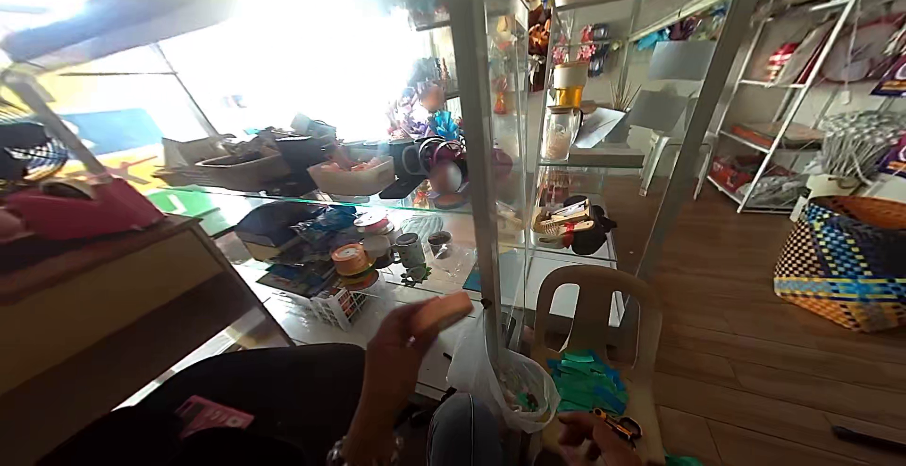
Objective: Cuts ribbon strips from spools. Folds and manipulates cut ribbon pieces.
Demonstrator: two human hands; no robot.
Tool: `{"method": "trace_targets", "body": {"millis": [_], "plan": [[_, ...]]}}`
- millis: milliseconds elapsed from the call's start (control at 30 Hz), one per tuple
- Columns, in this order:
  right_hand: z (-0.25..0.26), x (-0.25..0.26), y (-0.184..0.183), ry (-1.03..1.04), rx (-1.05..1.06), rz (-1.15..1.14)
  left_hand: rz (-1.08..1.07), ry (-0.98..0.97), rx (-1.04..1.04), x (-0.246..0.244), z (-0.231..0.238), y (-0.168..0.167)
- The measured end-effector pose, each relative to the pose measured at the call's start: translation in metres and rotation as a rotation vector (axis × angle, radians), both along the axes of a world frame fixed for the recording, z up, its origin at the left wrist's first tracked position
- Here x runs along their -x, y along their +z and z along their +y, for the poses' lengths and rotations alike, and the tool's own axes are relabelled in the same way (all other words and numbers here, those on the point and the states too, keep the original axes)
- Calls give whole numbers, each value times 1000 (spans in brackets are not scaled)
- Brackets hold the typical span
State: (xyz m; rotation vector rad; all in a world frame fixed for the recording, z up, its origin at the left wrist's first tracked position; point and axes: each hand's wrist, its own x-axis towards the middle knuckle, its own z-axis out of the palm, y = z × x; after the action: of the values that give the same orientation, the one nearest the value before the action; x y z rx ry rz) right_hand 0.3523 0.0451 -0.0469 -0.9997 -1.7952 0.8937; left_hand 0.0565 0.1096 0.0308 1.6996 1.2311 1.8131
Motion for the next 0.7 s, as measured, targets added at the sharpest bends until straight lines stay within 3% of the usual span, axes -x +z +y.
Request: {"method": "trace_targets", "body": {"millis": [100,167,233,400,700], "plan": [[-13,7,38,-70,-206,97,-186,-273,23,-34,-45,-8],[-19,12,49,-110,-321,140,-91,-392,-7,-47,-60,-19],[-24,15,48,-141,-391,117,86,-387,-97,-57,-70,-28],[-41,17,33,-27,-283,255,77,-493,-190,-71,-87,-39],[-53,18,41,19,-226,313,-173,-635,2,-61,-93,-56]]}}
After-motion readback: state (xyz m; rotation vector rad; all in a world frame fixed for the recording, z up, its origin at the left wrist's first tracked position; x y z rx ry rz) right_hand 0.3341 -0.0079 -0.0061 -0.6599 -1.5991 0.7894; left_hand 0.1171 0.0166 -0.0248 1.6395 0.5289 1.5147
